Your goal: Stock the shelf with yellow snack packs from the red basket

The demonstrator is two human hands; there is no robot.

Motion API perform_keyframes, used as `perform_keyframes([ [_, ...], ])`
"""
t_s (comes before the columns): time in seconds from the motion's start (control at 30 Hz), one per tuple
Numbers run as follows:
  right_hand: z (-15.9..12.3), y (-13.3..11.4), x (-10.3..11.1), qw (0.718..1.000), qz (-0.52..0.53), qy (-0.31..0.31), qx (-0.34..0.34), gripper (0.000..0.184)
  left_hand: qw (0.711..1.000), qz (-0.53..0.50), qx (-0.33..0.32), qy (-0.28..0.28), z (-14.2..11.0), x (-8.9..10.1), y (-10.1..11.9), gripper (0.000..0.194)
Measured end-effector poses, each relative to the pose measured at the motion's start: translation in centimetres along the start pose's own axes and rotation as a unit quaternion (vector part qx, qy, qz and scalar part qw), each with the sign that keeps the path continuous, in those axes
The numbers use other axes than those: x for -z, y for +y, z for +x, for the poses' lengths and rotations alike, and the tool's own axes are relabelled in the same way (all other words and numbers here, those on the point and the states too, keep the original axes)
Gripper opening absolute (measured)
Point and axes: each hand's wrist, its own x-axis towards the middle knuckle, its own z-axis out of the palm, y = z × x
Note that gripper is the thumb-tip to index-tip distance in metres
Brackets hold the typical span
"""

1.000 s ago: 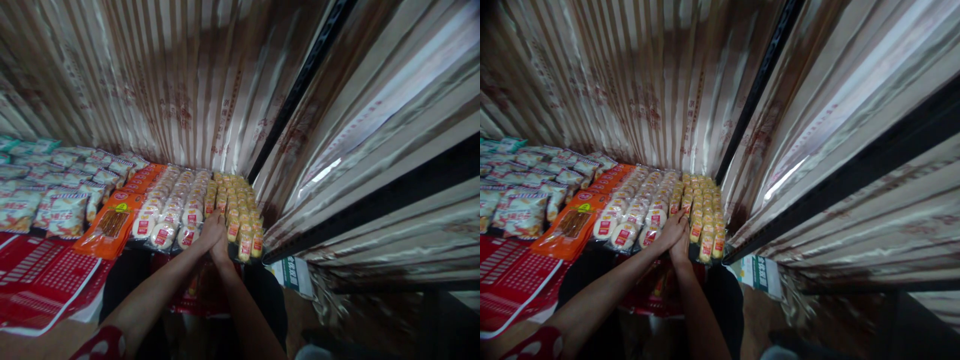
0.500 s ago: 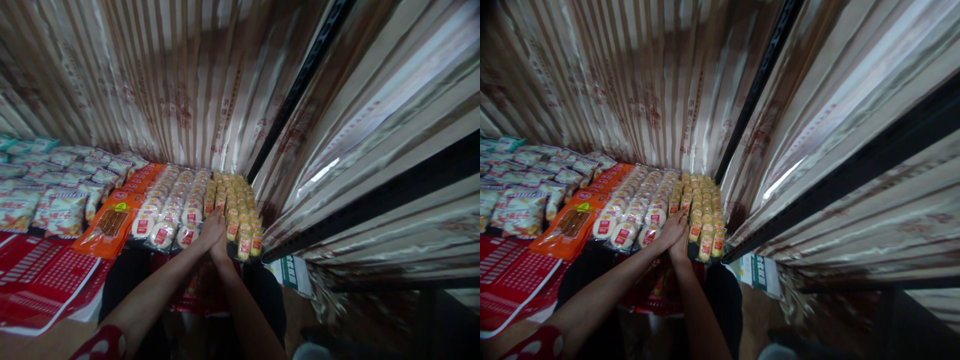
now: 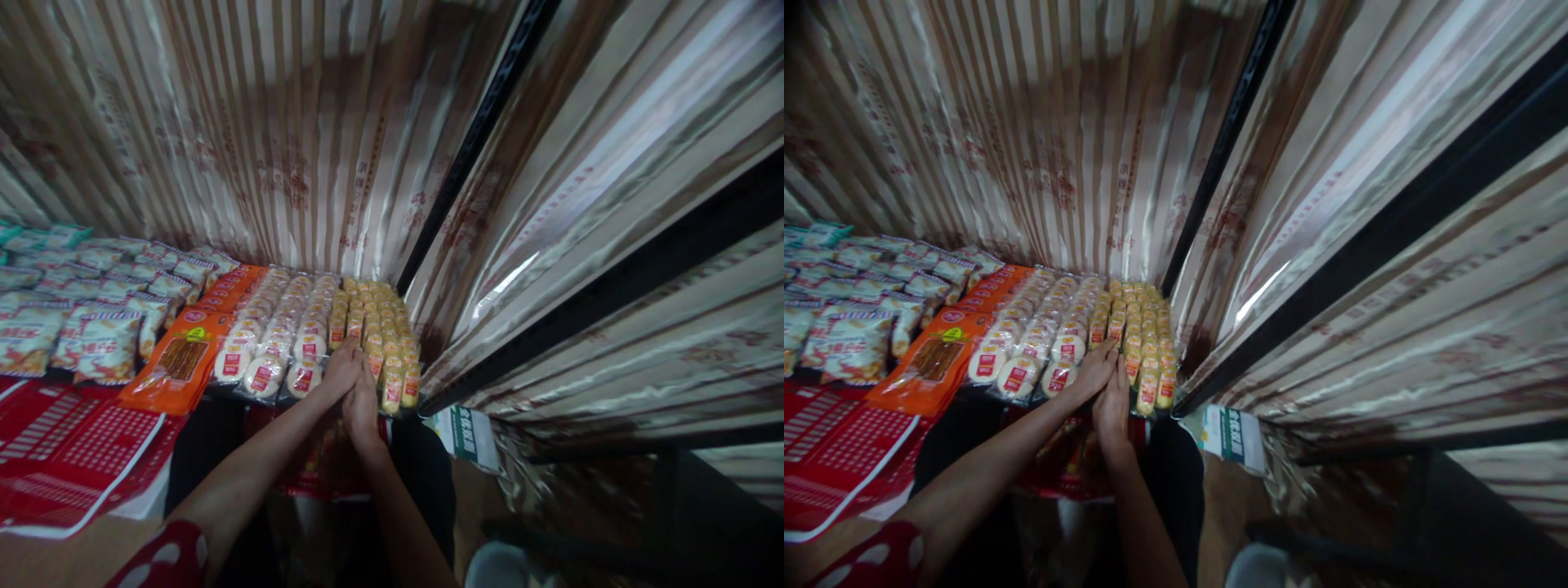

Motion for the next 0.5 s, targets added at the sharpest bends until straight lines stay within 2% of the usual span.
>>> perform_keyframes([
  [0.07,-1.0,-0.2,0.7,0.999,-0.027,0.029,-0.012,0.05,0.999,0.037,-0.003,-0.013,-0.4,-0.2,-0.1,0.033],
  [0.17,-1.8,-0.3,1.2,0.998,-0.043,0.036,-0.03,0.051,0.997,0.072,0.0,-0.02,-1.4,-0.8,-0.3,0.035],
  [0.37,-1.5,-0.1,1.1,0.998,-0.029,0.01,-0.047,0.054,0.999,-0.014,0.012,-0.04,-2.6,-1.7,-0.8,0.031],
  [0.5,-1.3,0.2,1.0,0.998,-0.028,0.016,-0.05,0.052,0.999,-0.009,0.024,-0.033,-2.6,-1.5,-1.1,0.028],
])
